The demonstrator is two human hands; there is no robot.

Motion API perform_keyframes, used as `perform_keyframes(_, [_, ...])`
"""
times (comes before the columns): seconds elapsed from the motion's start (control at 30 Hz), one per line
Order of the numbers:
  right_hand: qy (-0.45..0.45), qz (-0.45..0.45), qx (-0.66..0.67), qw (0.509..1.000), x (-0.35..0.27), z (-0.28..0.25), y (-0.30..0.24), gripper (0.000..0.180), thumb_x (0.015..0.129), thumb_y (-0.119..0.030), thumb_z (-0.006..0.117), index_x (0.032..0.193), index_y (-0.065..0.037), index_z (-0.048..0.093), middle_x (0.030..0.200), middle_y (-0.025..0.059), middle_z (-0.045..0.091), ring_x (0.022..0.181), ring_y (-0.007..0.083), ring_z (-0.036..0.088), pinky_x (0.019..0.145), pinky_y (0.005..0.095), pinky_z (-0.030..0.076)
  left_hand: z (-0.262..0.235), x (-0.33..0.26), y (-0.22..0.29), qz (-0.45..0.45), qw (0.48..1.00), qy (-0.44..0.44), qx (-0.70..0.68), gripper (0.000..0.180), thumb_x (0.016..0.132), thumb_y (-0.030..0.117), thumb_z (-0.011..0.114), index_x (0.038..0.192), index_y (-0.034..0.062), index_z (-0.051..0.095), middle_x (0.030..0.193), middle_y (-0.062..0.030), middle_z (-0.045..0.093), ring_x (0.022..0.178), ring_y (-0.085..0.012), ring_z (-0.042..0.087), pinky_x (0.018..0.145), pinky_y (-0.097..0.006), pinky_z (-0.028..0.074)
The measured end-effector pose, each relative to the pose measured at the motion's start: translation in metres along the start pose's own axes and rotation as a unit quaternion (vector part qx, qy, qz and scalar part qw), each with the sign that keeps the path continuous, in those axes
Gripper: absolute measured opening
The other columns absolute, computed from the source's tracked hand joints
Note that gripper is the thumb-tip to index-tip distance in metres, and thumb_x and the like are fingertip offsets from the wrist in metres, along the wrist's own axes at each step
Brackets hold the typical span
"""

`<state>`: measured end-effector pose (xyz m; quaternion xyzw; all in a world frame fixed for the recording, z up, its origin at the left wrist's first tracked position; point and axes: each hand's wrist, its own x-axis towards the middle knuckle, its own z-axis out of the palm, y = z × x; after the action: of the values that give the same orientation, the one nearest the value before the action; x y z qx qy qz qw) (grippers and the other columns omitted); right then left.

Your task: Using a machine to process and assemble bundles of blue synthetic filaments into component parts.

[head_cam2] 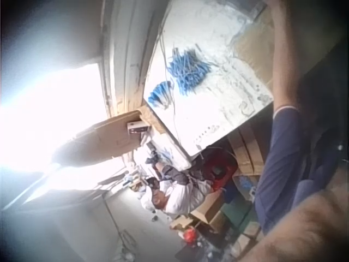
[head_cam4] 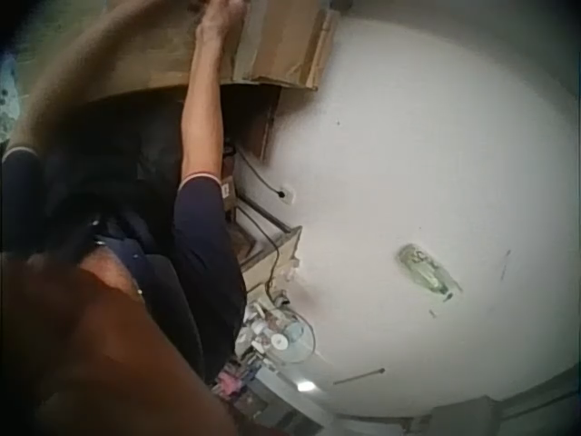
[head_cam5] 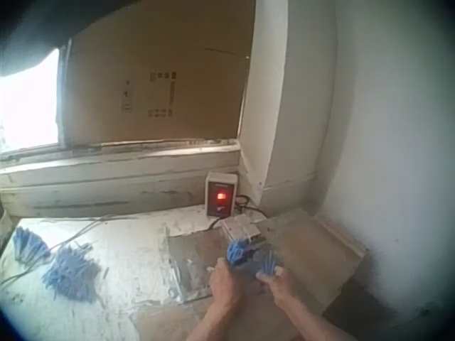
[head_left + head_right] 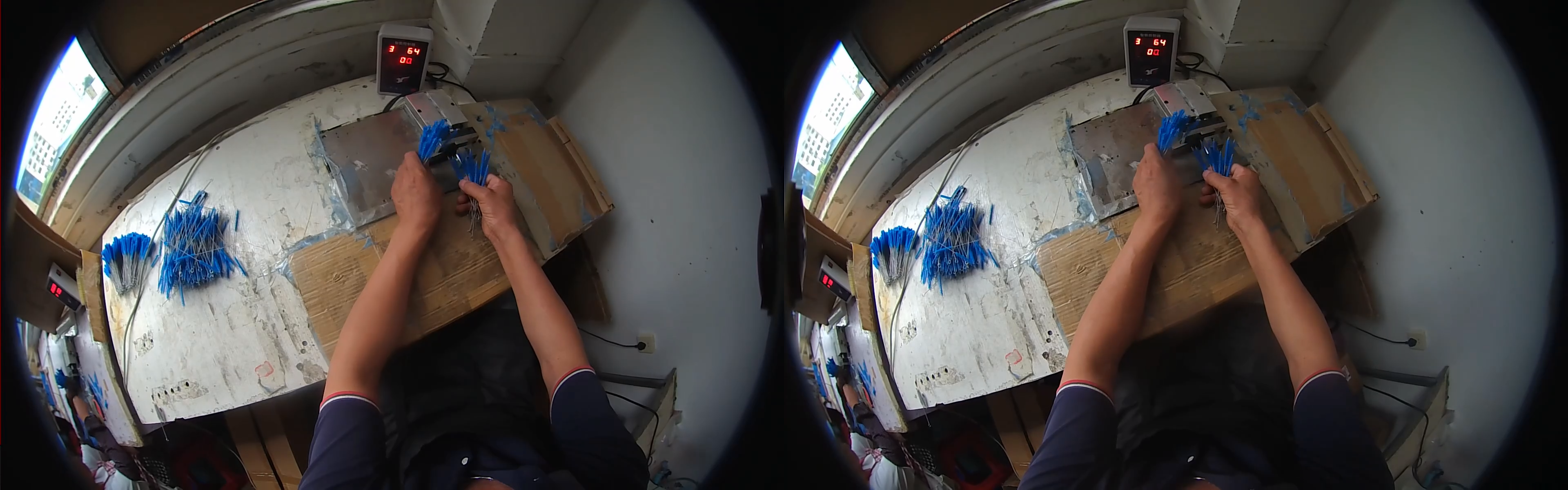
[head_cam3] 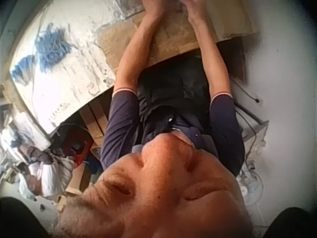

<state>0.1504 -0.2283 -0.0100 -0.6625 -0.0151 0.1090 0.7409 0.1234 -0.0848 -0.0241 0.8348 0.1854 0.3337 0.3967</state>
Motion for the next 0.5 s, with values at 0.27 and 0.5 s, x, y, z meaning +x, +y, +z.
perform_keyframes(0.27, [-0.094,-0.009,-0.016,0.995,-0.006,0.008,0.005,0.011,0.089,-0.010,0.070,0.093,-0.003,0.063,0.079,0.0047,0.066,0.063,0.0131,0.065,0.054,0.0275,0.056,-0.006,0.005,0.002,0.004,0.985,-0.073,-0.159,0.016,0.098,0.016,0.056,0.097,0.0006,0.055,0.092,-0.0268,0.064,0.088,-0.0478,0.063,0.074,-0.053,0.048])
perform_keyframes(0.5, [-0.041,-0.039,0.040,0.998,-0.010,0.011,0.011,0.011,0.089,-0.008,0.069,0.094,-0.001,0.063,0.078,0.0054,0.065,0.064,0.0133,0.063,0.052,0.0287,0.056,-0.003,0.003,0.004,-0.001,0.990,-0.071,-0.123,0.018,0.097,0.019,0.058,0.096,0.0008,0.055,0.092,-0.0268,0.065,0.088,-0.0486,0.063,0.073,-0.053,0.049])
